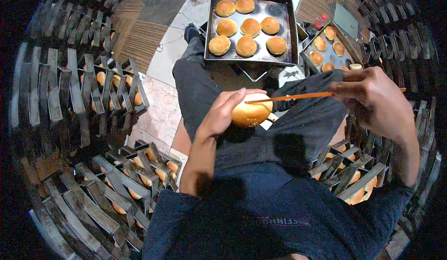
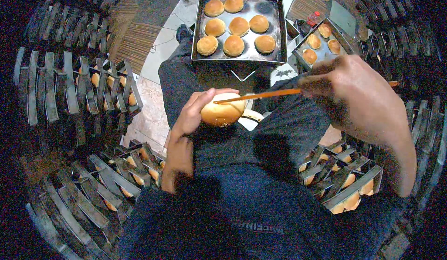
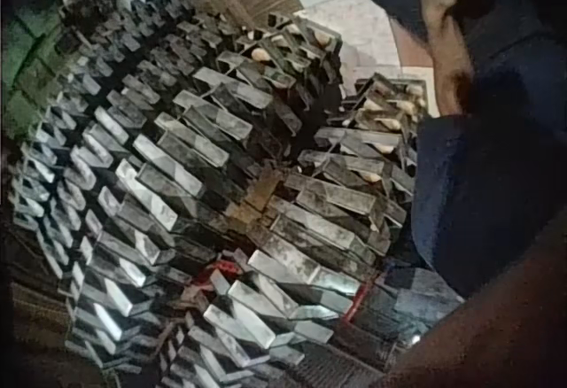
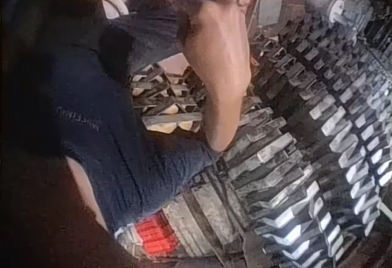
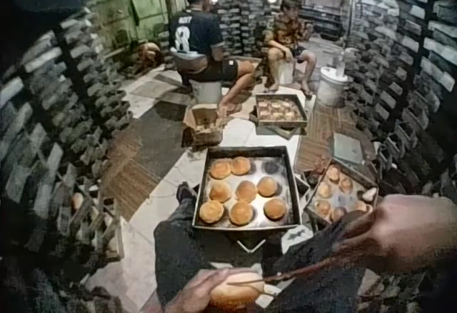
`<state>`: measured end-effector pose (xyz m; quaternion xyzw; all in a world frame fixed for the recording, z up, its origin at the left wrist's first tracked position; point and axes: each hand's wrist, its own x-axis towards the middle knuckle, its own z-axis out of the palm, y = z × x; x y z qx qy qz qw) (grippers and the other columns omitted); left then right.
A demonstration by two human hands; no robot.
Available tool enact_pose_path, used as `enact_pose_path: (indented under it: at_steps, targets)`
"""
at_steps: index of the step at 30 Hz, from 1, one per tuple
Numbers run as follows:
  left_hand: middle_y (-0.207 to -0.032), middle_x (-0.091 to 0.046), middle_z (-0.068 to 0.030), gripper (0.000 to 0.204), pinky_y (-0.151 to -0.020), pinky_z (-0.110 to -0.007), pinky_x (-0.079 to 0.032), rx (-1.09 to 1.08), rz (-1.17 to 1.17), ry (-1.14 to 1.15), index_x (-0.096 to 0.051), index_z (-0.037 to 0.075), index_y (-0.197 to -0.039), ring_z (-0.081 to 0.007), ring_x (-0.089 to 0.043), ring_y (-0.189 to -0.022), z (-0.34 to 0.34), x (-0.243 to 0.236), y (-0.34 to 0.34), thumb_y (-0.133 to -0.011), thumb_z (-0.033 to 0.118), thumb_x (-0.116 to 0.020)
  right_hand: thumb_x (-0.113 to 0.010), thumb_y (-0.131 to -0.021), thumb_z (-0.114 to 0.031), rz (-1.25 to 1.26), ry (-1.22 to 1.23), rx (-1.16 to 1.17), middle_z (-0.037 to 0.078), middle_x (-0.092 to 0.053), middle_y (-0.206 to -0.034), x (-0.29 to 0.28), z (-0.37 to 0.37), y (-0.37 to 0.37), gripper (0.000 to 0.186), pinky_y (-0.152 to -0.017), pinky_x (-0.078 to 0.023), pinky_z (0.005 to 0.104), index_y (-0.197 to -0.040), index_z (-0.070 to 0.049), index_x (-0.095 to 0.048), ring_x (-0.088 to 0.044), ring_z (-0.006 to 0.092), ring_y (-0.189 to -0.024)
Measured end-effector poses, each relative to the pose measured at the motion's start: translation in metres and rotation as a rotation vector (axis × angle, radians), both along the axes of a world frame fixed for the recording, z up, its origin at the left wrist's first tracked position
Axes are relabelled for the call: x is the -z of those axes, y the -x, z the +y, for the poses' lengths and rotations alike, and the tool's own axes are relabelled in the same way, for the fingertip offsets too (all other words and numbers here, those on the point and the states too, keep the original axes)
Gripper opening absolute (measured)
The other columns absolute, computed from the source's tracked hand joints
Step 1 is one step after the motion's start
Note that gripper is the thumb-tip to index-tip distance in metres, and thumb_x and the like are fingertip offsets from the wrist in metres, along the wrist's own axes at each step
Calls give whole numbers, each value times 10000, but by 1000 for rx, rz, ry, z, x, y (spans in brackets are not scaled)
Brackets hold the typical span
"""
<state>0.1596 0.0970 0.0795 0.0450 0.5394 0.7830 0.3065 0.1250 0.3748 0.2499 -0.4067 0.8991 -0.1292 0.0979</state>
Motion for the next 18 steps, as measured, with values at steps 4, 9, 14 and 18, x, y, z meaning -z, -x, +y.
enact_pose_path:
  at_steps: [4,9,14,18]
  targets:
    - [-1096,-643,-139,415,-947,-302,-409,163,208,159,-604,-47,-1140,-209,-591,-1040,3,10,-1,-936,254,-405,-652,-526,-6,-273,-212,-7,126,-503,-583,-41,1,14,164,-526,-418,410,-669,-3,-571,-569,321,-585]
    - [-1056,-644,-124,541,-849,-292,-471,299,-94,-264,-577,-29,-1188,-173,-615,-916,31,27,-12,-963,398,-334,-642,-545,-40,-297,-302,-187,126,-533,-589,-32,-27,28,150,-535,-418,407,-599,-7,-506,-570,330,-596]
    - [-1301,-483,-204,677,-898,-363,-488,371,-609,-673,-336,-82,-1356,-275,-570,-1084,32,54,-38,-889,401,-418,-645,-628,-39,-330,-475,-133,137,-582,-638,-30,-29,28,100,-586,-448,413,-628,-17,-547,-579,342,-631]
    - [-1277,-491,-218,993,-961,-343,-417,487,-490,-632,-236,-118,-1390,-286,-567,-1075,17,49,-32,-636,432,-575,-658,-660,-45,-202,-327,-96,135,-599,-665,-14,-14,20,65,-637,-464,415,-711,-26,-622,-593,337,-687]
